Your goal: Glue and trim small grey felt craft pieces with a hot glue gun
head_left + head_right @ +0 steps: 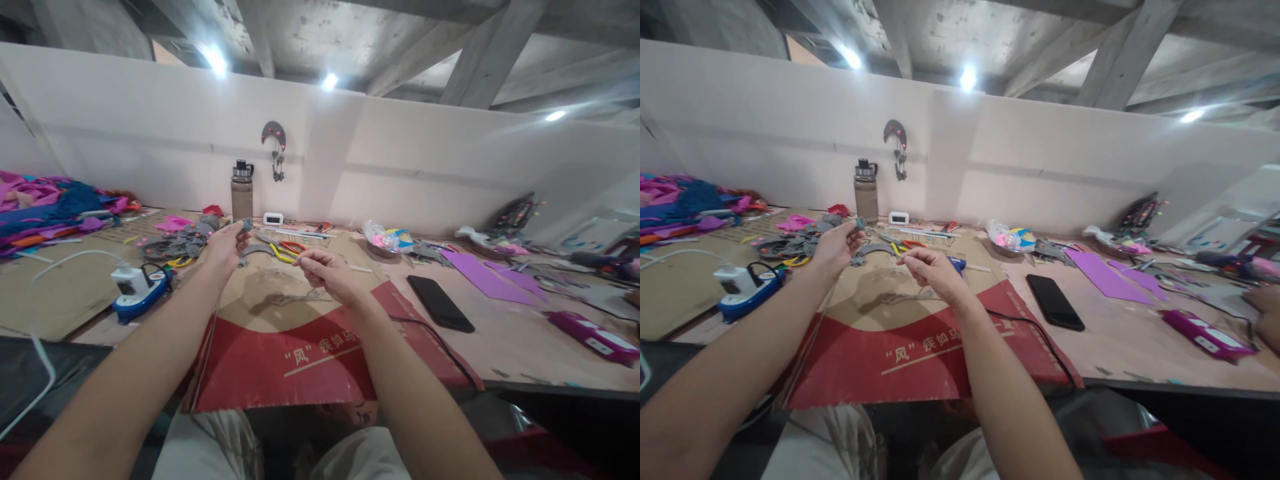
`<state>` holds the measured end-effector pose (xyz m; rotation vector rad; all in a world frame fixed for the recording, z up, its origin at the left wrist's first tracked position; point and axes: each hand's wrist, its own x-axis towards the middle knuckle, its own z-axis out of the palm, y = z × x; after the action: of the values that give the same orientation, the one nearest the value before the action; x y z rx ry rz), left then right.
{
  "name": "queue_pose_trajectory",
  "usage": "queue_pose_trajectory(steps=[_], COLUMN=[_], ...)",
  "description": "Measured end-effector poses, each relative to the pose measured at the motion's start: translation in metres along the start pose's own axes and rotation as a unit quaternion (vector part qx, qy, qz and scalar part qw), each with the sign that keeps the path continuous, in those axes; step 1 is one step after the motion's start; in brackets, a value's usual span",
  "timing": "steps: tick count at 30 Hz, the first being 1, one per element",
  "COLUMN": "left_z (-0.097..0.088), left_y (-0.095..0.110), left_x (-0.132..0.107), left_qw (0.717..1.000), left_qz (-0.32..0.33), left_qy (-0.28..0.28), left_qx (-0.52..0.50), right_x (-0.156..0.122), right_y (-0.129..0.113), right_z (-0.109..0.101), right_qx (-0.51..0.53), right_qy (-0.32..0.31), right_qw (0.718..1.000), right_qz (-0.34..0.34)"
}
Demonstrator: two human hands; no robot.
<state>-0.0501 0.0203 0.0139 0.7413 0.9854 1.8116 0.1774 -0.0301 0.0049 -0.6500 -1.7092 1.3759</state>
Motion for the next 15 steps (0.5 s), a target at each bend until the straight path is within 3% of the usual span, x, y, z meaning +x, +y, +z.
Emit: queue_pose_trajectory(steps=[5,8,9,11,13,15], left_z=[-0.003,-0.003,-0.002,0.002,0.005,0.008], left_y=[0.000,0.001,0.001,0.000,-0.002,-0.006], left_x=[0.005,0.005,0.004,-0.001,-0.006,-0.010], left_qw=[0.999,0.999,0.999,1.000,0.999,0.997], left_qz=[-0.014,-0.011,-0.007,0.008,0.024,0.028], left_qy=[0.014,0.013,0.007,-0.010,-0.030,-0.057], left_qx=[-0.038,-0.049,-0.047,-0.026,0.009,0.040], right_x=[-0.013,-0.016,-0.015,-0.012,-0.008,-0.004], right_y=[-0.011,-0.017,-0.017,-0.015,-0.009,-0.001], right_z=[-0.012,-0.018,-0.020,-0.025,-0.032,-0.042], right_qx=[0.010,-0.092,-0.132,-0.204,-0.268,-0.355], right_qy=[-0.089,-0.213,-0.229,-0.172,-0.018,0.155], right_qw=[0.996,0.972,0.964,0.963,0.961,0.919], right_qz=[0.023,0.028,0.026,0.037,0.065,0.069])
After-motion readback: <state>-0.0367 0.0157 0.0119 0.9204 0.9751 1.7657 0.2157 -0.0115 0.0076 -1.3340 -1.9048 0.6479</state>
